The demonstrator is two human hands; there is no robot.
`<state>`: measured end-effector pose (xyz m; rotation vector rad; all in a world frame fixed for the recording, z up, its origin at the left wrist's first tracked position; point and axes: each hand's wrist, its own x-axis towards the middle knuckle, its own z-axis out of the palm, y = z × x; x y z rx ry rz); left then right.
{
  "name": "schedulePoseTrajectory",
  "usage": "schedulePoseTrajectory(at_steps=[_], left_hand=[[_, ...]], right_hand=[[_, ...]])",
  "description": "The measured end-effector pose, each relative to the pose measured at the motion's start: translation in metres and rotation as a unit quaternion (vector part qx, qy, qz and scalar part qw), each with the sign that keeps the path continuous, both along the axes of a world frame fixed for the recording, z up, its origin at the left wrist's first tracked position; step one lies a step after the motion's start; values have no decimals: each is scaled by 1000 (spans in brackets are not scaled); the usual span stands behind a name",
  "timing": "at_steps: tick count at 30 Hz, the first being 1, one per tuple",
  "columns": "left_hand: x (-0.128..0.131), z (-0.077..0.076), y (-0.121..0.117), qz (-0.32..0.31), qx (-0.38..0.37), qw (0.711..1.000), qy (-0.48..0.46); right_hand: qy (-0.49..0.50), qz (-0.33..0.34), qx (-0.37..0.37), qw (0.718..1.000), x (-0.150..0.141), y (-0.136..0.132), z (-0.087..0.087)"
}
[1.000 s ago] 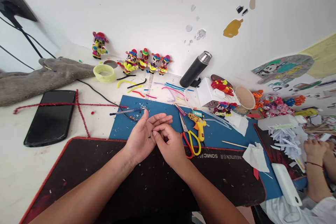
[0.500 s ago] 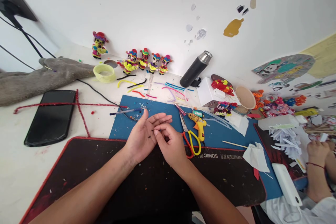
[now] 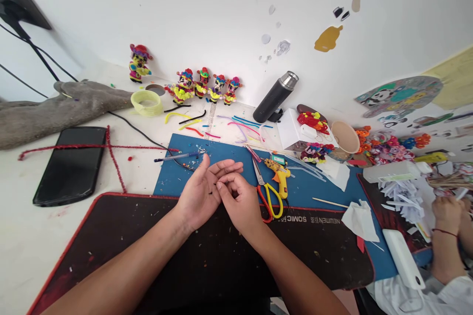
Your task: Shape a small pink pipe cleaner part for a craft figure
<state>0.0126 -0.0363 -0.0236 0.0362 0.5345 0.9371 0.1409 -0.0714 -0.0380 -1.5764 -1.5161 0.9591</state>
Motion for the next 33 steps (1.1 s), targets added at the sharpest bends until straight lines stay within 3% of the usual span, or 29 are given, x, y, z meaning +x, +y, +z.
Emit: schedulePoseTrajectory(at_steps=[18, 33], left_hand=[[1, -2, 0, -4, 12, 1000, -9], [-1, 4, 3, 15, -30, 999, -16]], right_hand=[[4, 5, -12, 1000, -1, 4, 6], [29, 3, 5, 1000, 1, 0, 2]])
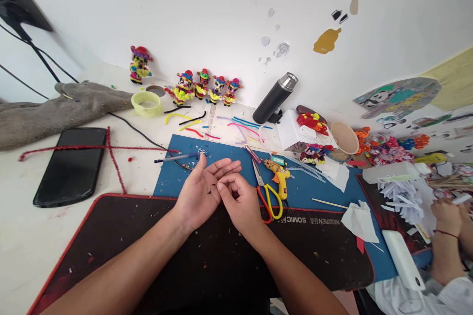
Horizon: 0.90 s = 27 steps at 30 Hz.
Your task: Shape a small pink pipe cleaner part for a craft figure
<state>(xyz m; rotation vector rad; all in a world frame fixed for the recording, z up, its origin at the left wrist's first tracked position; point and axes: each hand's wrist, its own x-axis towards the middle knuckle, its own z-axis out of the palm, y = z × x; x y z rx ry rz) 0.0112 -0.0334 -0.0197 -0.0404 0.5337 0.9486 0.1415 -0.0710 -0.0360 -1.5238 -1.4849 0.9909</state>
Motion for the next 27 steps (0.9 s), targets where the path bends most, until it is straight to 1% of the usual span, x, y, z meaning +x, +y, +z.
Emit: schedulePoseTrajectory(at_steps=[5, 12, 19, 27], left_hand=[[0, 0, 0, 7, 0, 1000, 9], [2, -5, -2, -10, 18, 1000, 11], [1, -9, -2, -10, 32, 999, 0], [2, -5, -2, -5, 15, 1000, 16]], right_hand=[[-17, 15, 8, 1000, 0, -1, 0], [-40, 28, -6, 999, 1, 0, -1], [-42, 24, -4, 999, 0, 2, 0], [-38, 30, -14, 999, -1, 1, 2]])
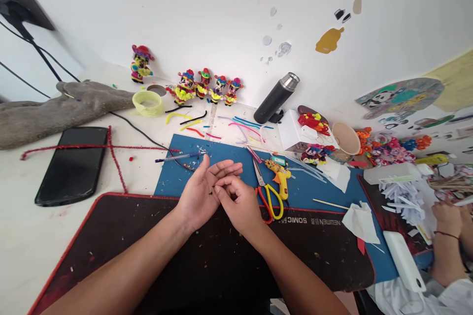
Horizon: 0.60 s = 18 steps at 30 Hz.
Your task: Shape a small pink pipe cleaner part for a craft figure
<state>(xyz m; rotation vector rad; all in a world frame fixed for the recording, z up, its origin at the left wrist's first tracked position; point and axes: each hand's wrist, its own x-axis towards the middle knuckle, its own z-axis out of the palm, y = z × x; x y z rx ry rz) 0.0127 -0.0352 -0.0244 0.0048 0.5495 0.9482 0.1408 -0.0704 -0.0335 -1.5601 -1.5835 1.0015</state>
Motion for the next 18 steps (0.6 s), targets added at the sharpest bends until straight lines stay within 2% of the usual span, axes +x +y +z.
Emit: schedulePoseTrajectory(at_steps=[12, 18], left_hand=[[1, -6, -1, 4, 9, 1000, -3], [1, -3, 0, 7, 3, 1000, 4]], right_hand=[[-26, -2, 22, 999, 1, 1, -4], [-19, -4, 16, 1000, 1, 0, -5]])
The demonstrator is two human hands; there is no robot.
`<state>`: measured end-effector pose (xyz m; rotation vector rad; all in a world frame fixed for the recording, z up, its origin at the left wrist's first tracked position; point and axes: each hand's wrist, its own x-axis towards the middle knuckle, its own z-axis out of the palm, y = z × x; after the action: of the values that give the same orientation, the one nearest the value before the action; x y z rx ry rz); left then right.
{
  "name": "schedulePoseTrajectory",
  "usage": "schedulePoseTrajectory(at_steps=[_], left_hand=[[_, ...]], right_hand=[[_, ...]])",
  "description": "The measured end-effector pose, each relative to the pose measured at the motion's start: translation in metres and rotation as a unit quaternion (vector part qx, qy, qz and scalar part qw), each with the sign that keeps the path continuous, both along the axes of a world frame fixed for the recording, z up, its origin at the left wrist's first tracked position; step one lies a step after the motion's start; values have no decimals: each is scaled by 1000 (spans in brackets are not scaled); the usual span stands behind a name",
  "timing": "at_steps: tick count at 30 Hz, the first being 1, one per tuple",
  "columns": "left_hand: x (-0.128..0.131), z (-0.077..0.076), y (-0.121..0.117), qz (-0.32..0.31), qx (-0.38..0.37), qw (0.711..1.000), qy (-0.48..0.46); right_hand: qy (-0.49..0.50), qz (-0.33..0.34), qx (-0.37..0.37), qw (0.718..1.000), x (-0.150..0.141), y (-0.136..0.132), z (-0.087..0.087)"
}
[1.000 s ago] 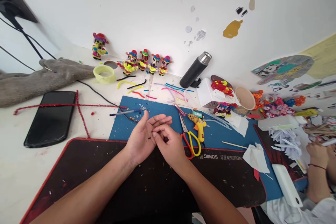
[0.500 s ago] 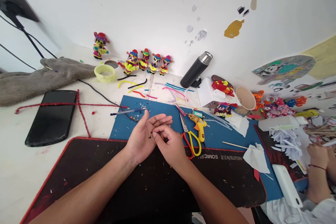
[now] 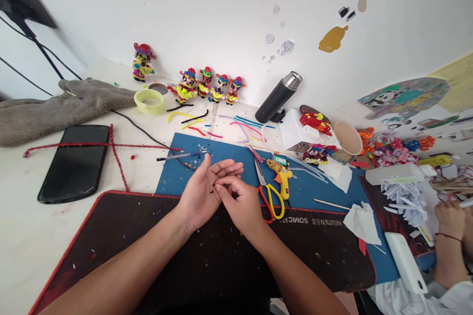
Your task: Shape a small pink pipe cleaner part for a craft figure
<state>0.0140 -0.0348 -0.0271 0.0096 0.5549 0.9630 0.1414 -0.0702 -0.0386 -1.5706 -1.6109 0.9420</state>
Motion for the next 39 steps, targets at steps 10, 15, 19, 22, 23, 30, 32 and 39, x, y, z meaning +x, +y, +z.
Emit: schedulePoseTrajectory(at_steps=[10, 15, 19, 22, 23, 30, 32, 39], left_hand=[[-1, 6, -1, -3, -18, 1000, 5], [-1, 8, 0, -7, -23, 1000, 10], [-1, 8, 0, -7, -20, 1000, 6], [-1, 7, 0, -9, -18, 1000, 2], [-1, 6, 1, -10, -19, 1000, 0], [-1, 5, 1, -8, -28, 1000, -6], [-1, 5, 0, -10, -27, 1000, -6], [0, 2, 0, -13, -20, 1000, -2]], right_hand=[[24, -12, -12, 1000, -2, 1, 0], [35, -13, -11, 999, -2, -1, -1], [34, -14, -6, 999, -1, -2, -2], [37, -15, 0, 999, 0, -2, -3], [39, -16, 3, 999, 0, -2, -3], [34, -14, 9, 999, 0, -3, -2], [32, -13, 3, 999, 0, -3, -1], [28, 0, -17, 999, 1, -2, -1]])
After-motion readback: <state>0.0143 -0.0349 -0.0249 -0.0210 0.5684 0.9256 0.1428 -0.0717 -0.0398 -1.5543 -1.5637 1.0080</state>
